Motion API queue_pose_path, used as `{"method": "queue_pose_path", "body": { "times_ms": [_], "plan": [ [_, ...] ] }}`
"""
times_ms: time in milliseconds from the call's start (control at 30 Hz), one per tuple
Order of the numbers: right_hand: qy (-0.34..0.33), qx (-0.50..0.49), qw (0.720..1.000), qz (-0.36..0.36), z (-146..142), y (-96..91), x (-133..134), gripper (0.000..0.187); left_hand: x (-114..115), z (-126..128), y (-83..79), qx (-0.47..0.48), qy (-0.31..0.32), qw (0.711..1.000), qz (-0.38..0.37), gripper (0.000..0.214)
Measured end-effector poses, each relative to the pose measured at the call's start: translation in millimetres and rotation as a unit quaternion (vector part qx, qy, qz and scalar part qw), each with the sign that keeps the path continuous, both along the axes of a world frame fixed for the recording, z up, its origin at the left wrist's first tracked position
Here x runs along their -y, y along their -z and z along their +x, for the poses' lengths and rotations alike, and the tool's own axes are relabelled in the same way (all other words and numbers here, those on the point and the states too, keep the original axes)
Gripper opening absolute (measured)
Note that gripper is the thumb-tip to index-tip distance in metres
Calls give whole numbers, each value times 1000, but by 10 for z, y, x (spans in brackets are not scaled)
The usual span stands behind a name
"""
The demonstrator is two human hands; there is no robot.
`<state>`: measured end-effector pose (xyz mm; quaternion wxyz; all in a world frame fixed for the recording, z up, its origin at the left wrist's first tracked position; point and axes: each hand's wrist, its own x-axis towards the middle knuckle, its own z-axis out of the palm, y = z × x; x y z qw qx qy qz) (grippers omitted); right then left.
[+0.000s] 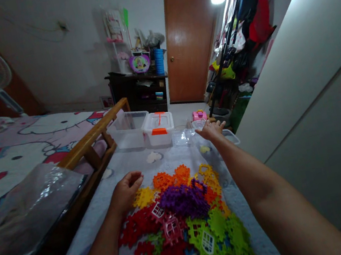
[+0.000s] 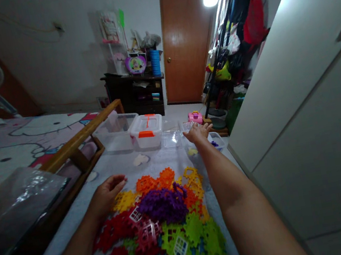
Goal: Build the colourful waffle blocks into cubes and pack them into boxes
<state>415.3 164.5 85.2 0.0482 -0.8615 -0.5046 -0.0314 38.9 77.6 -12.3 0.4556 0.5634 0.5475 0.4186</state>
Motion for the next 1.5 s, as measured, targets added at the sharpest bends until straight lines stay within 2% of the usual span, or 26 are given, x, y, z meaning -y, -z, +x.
{"method": "queue_pose_path", "body": {
  "times_ms": [167,300,633,767,833,933,1000,1067,1167,1300,1400,1500],
  "plan": [
    [-1,-16,997,-74,37,-104,-16,90,25,16,-43,-5,3,1000,3,68],
    [-10,-5,993,-120,82,-110,-10,90,45,39,-94,-1,-5,1000,1,67],
    [-26,-4,998,-65,68,43,-54,87,29,6,-58,-20,0,1000,0,69],
    [-30,-8,999,-44,110,-1,4,87,32,5,-69,-29,2,1000,3,68],
    [-38,-27,999,-17,204,-81,96,82,34,10,-88,-31,1,1000,0,69],
    [-61,-60,996,20,411,-216,325,57,32,18,-108,-31,1,1000,-4,72],
    [-84,-68,994,16,527,-267,519,42,28,19,-105,-28,3,1000,-2,72],
    [-110,-60,992,-16,578,-265,713,39,21,17,-88,-25,4,1000,-1,71],
    [-137,7,989,-57,526,-181,946,34,5,12,-67,-15,6,1000,-8,69],
    [-150,68,985,-45,371,-65,1122,20,-39,21,-112,4,11,1000,-22,68],
    [-152,68,985,-33,295,-62,1222,23,-61,40,-223,-21,21,999,-35,68],
    [-163,67,984,4,235,-147,1356,23,-9,106,-413,-86,29,996,-3,65]
  ]
}}
